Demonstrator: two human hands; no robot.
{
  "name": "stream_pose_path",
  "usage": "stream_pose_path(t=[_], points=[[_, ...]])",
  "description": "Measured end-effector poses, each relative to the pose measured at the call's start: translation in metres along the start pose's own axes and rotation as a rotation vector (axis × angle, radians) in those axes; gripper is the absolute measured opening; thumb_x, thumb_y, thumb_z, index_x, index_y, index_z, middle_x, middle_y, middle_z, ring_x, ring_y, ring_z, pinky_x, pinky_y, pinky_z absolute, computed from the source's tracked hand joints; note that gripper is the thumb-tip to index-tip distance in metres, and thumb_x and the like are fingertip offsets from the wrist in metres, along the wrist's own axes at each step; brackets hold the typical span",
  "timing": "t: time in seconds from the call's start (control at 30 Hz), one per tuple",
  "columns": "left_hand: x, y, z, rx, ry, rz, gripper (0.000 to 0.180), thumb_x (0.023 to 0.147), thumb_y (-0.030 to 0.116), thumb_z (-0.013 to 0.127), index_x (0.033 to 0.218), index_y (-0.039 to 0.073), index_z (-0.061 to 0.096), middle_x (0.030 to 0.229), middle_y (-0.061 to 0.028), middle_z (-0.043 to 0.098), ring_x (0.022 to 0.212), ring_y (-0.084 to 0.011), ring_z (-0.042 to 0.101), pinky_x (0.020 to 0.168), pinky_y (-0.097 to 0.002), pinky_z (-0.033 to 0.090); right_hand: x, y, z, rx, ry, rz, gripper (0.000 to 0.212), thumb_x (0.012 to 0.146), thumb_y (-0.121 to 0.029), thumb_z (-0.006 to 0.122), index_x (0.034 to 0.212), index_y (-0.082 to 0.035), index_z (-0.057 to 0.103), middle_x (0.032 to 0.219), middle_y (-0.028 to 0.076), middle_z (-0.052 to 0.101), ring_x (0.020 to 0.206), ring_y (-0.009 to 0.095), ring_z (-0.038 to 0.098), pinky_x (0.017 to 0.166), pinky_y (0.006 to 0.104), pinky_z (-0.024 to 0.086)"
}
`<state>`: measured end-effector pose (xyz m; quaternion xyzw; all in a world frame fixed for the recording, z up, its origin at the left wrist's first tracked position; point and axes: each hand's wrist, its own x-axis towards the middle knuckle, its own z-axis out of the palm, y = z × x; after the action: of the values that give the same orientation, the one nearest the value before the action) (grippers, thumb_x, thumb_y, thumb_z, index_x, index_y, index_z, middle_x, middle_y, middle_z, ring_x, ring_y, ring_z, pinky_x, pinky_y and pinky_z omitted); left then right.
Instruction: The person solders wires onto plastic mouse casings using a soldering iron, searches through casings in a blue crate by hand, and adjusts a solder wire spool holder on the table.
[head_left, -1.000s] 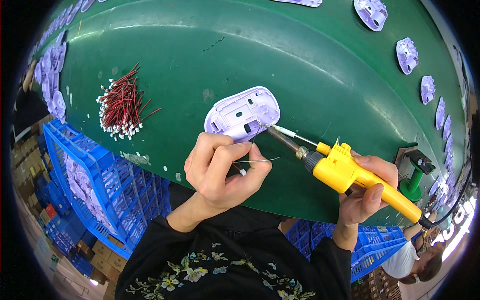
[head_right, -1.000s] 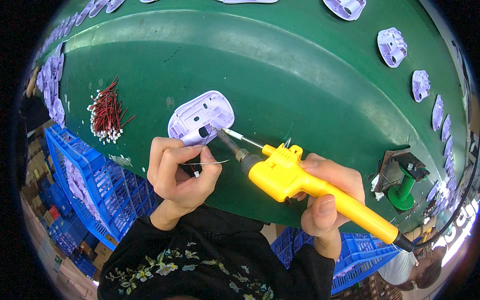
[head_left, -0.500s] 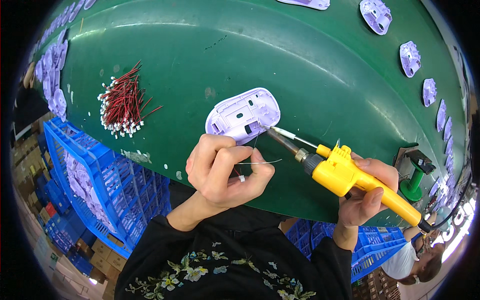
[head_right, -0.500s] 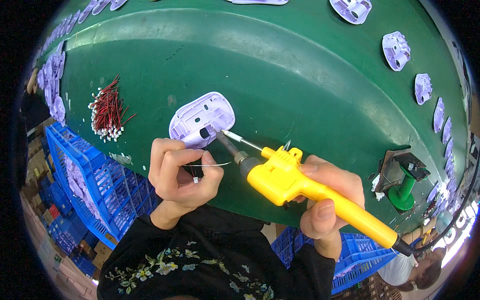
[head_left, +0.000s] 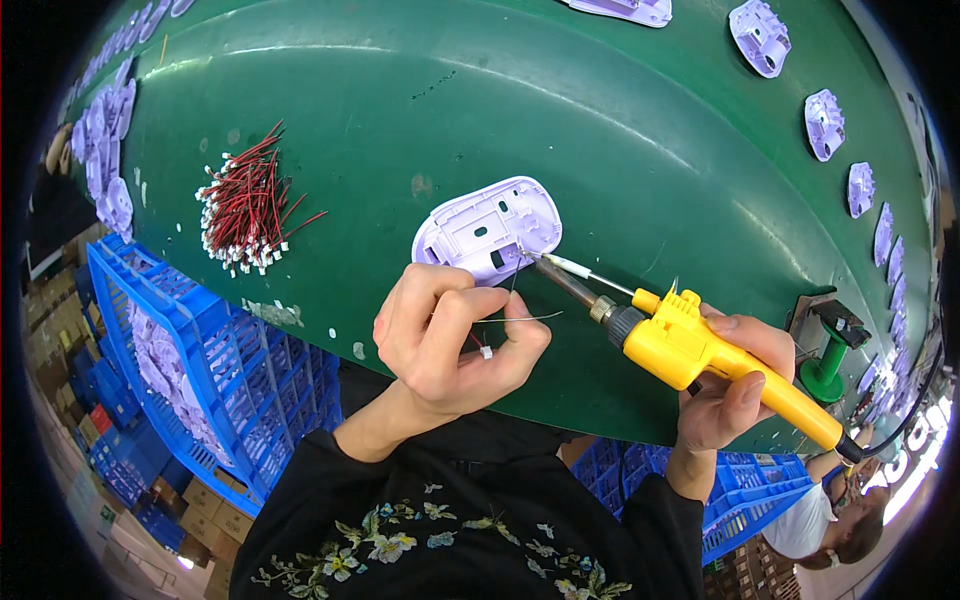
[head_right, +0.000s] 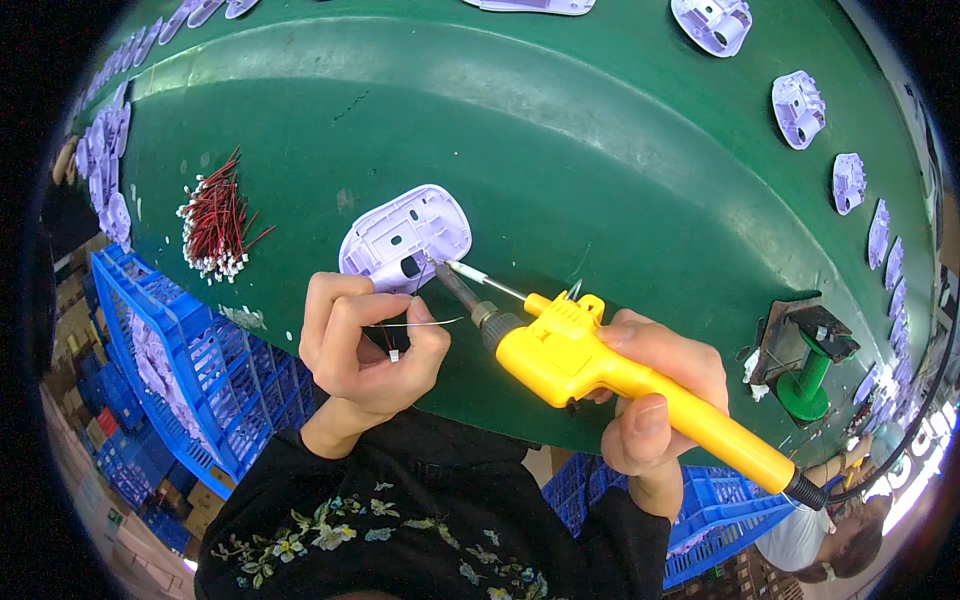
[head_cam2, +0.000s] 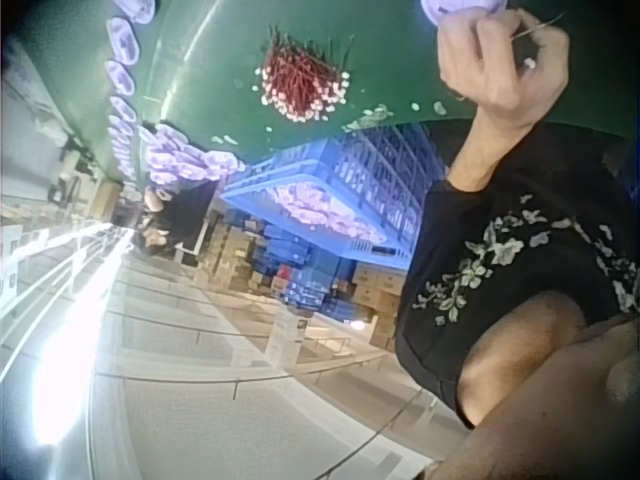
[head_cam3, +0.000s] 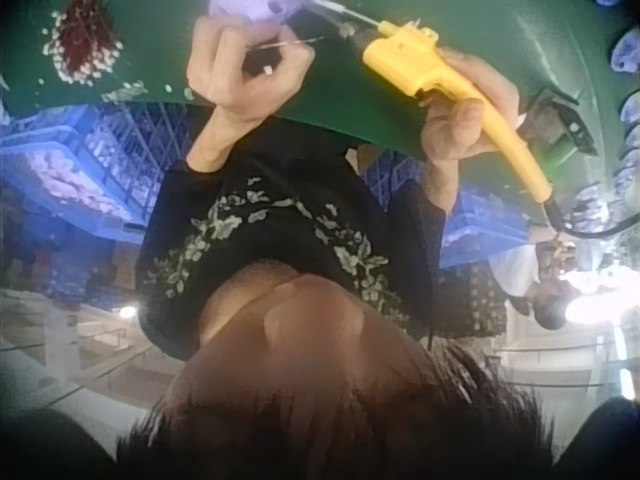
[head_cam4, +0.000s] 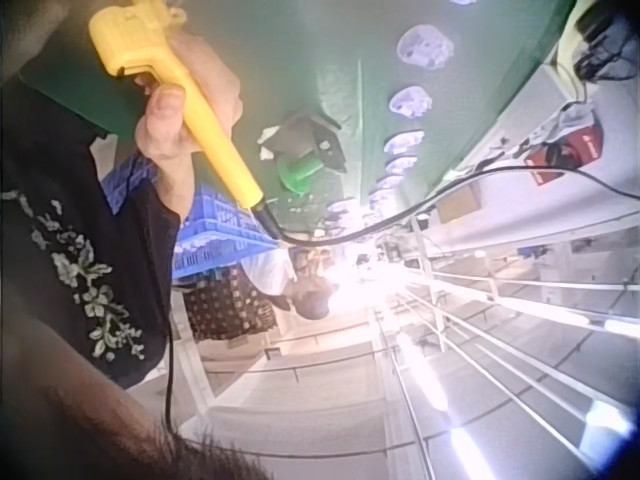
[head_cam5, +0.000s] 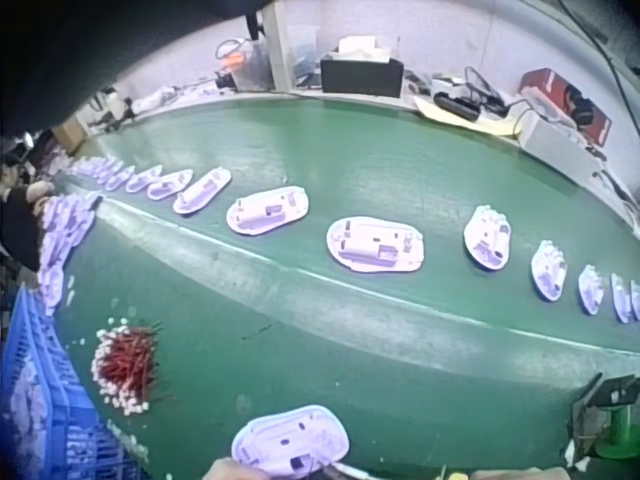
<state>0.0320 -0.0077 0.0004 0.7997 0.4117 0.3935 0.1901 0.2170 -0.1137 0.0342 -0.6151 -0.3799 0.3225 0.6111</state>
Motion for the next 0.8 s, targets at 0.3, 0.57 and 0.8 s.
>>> stream_pose_path(t=[0.3, 0.57, 0.8], points=[[0.0007, 0.0010, -0.0018, -0.011, -0.032, -0.005, 0.023, 0.052, 0.002, 0.072, 0.071, 0.007, 0.060, 0.070, -0.0035, 0.051, 0.053, -0.0152, 0.048, 0.043, -0.0257, 0.037, 0.0023, -0.0020, -0.0018, -0.033, -0.045, 0.034, 0.048, 0.097, -0.042, 0.043, 0.101, 0.004, 0.054, 0.095, 0.015, 0.057, 0.088, 0.026, 0.065, 0.083, 0.0363, 0.053], [0.0010, -0.0006, -0.0028, -0.019, -0.049, 0.007, 0.023, 0.053, 0.002, 0.072, 0.073, 0.006, 0.060, 0.071, -0.0032, 0.051, 0.053, -0.0141, 0.048, 0.044, -0.0251, 0.038, 0.0015, -0.0025, -0.0012, -0.025, -0.035, 0.036, 0.047, 0.097, -0.042, 0.043, 0.101, 0.004, 0.054, 0.096, 0.015, 0.057, 0.090, 0.026, 0.064, 0.085, 0.0376, 0.052], [0.0012, 0.0002, -0.0016, -0.025, -0.027, 0.000, 0.022, 0.053, 0.002, 0.072, 0.072, 0.006, 0.061, 0.070, -0.0030, 0.050, 0.053, -0.0143, 0.048, 0.043, -0.0253, 0.037, 0.0005, -0.0023, -0.0016, -0.035, -0.030, 0.035, 0.047, 0.097, -0.041, 0.043, 0.101, 0.004, 0.054, 0.096, 0.015, 0.057, 0.089, 0.026, 0.064, 0.084, 0.0373, 0.052]])
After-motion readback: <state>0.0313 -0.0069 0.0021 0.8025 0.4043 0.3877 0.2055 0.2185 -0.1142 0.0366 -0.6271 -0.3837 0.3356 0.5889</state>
